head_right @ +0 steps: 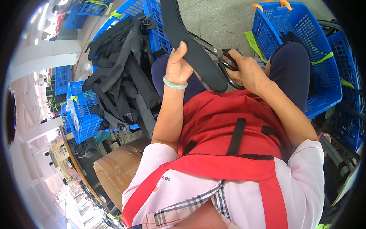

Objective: Trimming excess material from black foam backpack straps or padding using scissors.

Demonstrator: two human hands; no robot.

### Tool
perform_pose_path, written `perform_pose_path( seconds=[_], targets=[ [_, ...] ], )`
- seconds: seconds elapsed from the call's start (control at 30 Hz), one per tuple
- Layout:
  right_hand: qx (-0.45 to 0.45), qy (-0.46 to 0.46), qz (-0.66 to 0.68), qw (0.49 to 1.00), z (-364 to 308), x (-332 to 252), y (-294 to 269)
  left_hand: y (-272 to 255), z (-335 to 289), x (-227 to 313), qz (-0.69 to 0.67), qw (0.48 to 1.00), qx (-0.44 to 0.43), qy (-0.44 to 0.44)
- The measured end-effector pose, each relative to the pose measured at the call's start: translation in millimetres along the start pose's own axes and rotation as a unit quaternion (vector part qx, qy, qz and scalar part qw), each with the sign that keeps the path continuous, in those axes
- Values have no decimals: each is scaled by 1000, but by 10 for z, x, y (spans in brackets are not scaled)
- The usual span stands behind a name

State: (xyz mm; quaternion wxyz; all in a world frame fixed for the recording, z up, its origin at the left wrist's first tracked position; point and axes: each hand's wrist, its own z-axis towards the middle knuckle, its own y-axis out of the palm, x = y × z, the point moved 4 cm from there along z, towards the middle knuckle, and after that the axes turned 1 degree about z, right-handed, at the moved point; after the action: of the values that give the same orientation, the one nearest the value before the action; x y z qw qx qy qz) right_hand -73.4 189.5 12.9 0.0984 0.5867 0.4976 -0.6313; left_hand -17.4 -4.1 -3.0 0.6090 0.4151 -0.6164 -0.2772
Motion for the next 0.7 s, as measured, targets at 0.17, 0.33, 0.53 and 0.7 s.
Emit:
perform_pose_path(
  seconds=[0.17,0.33,0.53,0.7],
  targets=[
    [10,-77,8,997,-52,56,-30,-29,76,24,57,998,-19,-2],
    [-34,-48,-30,998,-87,-34,-114,82,26,3,60,997,42,17],
    [-20,-63,-48,997,-56,-107,-72,106,7,-54,87,995,34,38],
    [-22,-59,-7,998,-34,-54,14,69,3,-77,63,998,17,13]
  ],
)
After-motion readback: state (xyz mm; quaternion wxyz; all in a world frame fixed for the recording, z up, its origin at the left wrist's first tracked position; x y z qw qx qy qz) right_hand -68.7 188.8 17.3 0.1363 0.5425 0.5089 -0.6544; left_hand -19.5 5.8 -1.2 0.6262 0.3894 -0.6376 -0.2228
